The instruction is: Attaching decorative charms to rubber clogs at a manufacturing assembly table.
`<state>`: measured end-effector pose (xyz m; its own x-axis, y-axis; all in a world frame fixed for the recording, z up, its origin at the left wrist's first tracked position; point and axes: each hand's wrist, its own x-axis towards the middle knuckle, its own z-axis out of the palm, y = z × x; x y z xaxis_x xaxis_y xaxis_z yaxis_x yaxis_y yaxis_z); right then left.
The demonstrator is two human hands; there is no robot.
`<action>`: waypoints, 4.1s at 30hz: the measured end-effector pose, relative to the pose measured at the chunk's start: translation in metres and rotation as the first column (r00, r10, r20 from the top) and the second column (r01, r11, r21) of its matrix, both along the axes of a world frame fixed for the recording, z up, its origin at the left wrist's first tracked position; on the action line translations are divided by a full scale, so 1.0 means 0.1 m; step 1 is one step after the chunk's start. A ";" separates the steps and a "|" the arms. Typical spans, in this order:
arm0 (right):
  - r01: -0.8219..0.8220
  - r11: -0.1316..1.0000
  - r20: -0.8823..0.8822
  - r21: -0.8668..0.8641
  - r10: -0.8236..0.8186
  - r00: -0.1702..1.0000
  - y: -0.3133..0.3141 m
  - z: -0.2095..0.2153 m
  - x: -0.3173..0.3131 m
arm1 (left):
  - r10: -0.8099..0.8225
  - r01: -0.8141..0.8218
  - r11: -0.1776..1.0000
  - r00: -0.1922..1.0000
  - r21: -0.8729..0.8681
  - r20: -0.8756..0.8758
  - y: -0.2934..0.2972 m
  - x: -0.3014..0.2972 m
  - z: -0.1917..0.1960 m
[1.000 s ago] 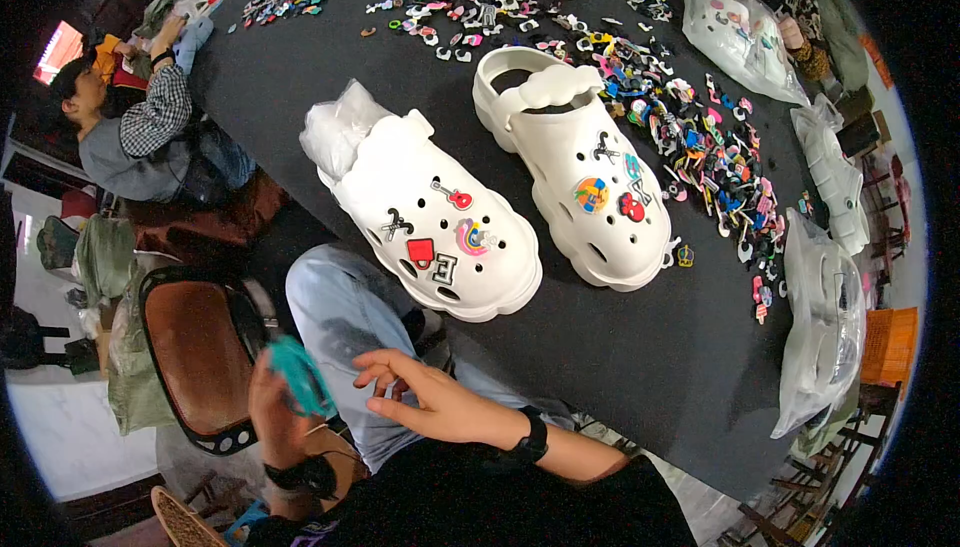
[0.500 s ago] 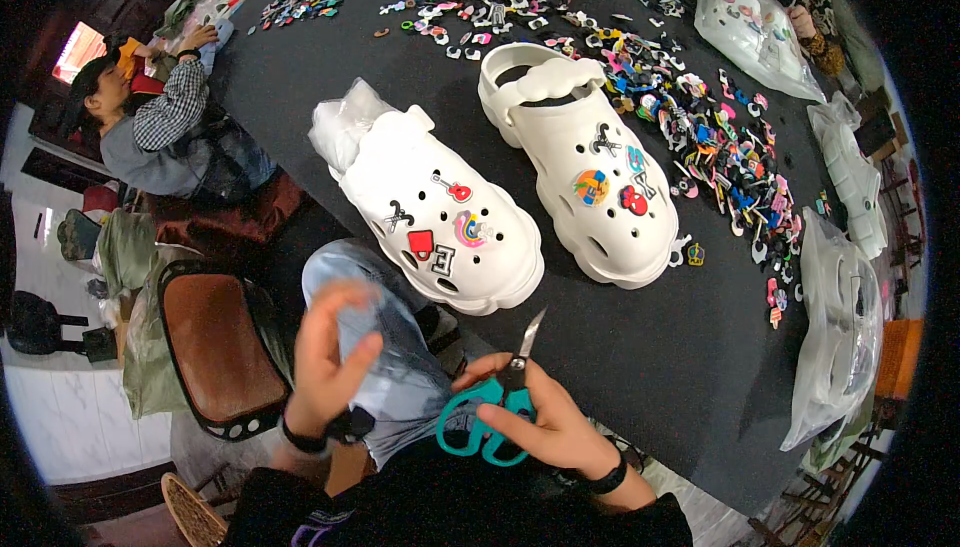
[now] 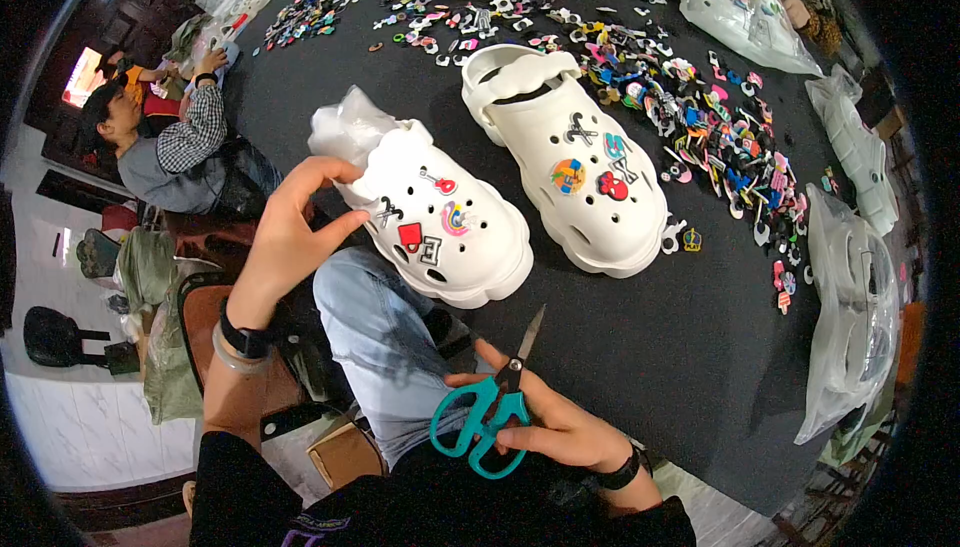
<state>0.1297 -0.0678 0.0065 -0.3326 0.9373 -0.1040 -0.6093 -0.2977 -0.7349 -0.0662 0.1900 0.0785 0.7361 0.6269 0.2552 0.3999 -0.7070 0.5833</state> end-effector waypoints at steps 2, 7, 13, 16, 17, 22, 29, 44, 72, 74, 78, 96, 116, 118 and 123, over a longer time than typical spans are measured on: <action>-0.052 0.999 0.031 0.007 0.052 0.998 -0.02 0.01 0.03 | 0.021 -0.023 0.989 1.000 0.143 0.015 -0.03 0.03 -0.10; -0.151 0.985 0.074 0.084 0.144 0.987 -0.01 -0.07 0.06 | 0.060 -0.062 0.998 0.981 -0.004 -0.185 0.07 0.01 -0.02; -0.161 0.987 0.222 0.019 0.153 0.963 -0.01 -0.07 0.08 | -0.398 0.185 0.735 0.896 -0.652 -0.195 0.49 0.22 0.14; -0.203 0.974 0.110 -0.099 0.214 0.971 -0.02 -0.01 0.11 | -0.492 0.073 0.605 0.817 -0.793 -0.301 0.47 0.37 0.11; -0.173 0.983 0.088 -0.060 0.178 0.980 -0.04 -0.04 0.13 | -0.482 0.066 0.461 0.856 -0.885 -0.187 0.37 0.40 0.10; -0.007 0.993 0.012 0.116 0.006 1.000 -0.19 -0.12 0.22 | -0.249 -0.064 0.318 0.957 -0.946 -0.148 -0.15 0.35 0.07; 0.026 0.994 0.407 0.102 -0.066 0.911 -0.31 -0.01 0.45 | 0.022 -0.101 -0.133 0.994 -0.986 -0.104 -0.32 0.38 -0.05; 0.685 0.716 0.493 0.137 -0.649 0.579 -0.42 0.23 0.29 | 0.255 0.248 -0.234 0.949 -0.940 0.187 -0.87 0.65 -0.20; 0.036 0.996 0.748 0.082 -0.086 0.658 -0.39 0.46 0.59 | 0.334 0.397 -0.355 0.900 -0.846 0.281 -0.90 0.68 -0.31; 0.019 0.991 0.746 0.133 -0.113 0.657 -0.36 0.44 0.56 | 0.328 0.387 -0.344 0.903 -0.856 0.277 -0.90 0.67 -0.30; 0.041 0.984 0.711 0.172 -0.153 0.687 -0.39 0.40 0.54 | 0.329 0.366 -0.316 0.908 -0.875 0.261 -0.93 0.70 -0.24; -0.010 0.991 0.671 0.137 -0.086 0.737 -0.35 0.38 0.65 | 0.368 0.351 -0.341 0.904 -0.872 0.219 -0.92 0.69 -0.28; 0.055 0.926 0.067 -0.374 -0.032 0.997 -0.28 0.68 0.97 | 0.297 0.398 -0.337 0.905 -0.853 0.304 -0.90 0.69 -0.30; 0.041 0.952 0.303 -0.304 0.056 0.951 -0.27 0.72 1.05 | 0.304 0.396 -0.357 0.906 -0.846 0.296 -0.91 0.67 -0.30; 0.317 0.940 0.771 0.124 -0.292 0.566 -0.41 0.69 1.02 | 0.343 0.367 -0.367 0.908 -0.855 0.243 -0.94 0.66 -0.31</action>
